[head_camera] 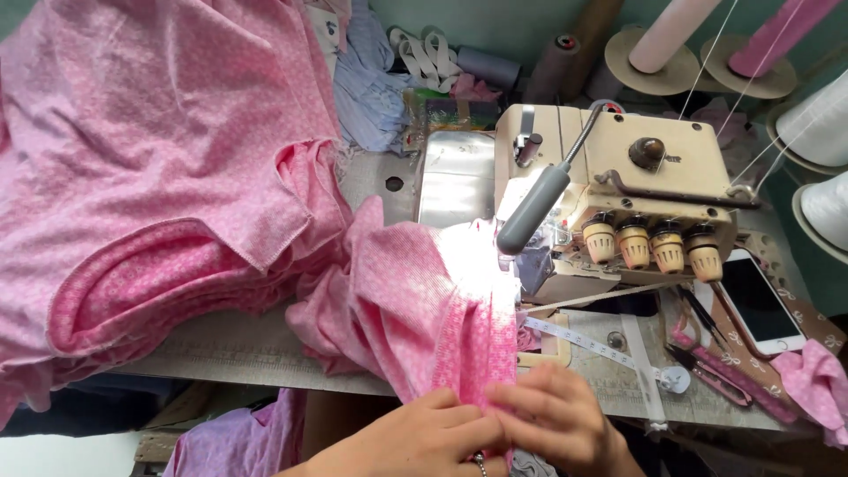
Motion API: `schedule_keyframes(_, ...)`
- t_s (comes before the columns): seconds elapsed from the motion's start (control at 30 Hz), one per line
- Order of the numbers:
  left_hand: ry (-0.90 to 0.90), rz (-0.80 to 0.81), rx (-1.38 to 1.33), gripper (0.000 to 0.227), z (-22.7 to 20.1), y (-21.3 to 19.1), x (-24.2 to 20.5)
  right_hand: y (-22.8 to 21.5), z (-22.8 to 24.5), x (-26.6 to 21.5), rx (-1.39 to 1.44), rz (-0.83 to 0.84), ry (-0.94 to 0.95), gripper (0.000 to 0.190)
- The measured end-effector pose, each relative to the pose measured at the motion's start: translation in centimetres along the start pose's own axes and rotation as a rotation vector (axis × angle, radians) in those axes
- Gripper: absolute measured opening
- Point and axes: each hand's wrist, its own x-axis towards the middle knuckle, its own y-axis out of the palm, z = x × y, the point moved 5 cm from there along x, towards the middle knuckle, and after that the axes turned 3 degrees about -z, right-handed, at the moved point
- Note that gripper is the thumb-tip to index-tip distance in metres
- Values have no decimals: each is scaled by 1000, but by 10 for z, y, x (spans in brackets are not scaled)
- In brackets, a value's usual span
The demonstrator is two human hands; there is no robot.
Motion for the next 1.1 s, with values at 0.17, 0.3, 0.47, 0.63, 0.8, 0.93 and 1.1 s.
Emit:
schedule_keyframes(0.17,24,-134,191,16,18,0,-3,0,16,-25,-12,-136,6,20)
schedule_keyframes(0.3,46,-350,517,40,85,29,-20,9,31,-31,-42,-214,8,26)
schedule_keyframes(0.47,62,-560,773,8,86,-6,-18,17,37,-41,-61,-457,146,19)
schedule_keyframes(0.63,101,-420,797,8,78,-29,-6,23,33,-55,-50,-512,166,16)
schedule_keyframes(0.8,134,-291,774,11,91,-35,2,26,25,-61,-36,-526,238,14)
schedule_keyframes(0.93,136,-153,769,18,114,-37,11,33,7,-60,-32,-469,298,7)
schedule_keyframes(1.1,5,78,585,32,113,-41,17,34,-7,-52,-4,-463,344,12)
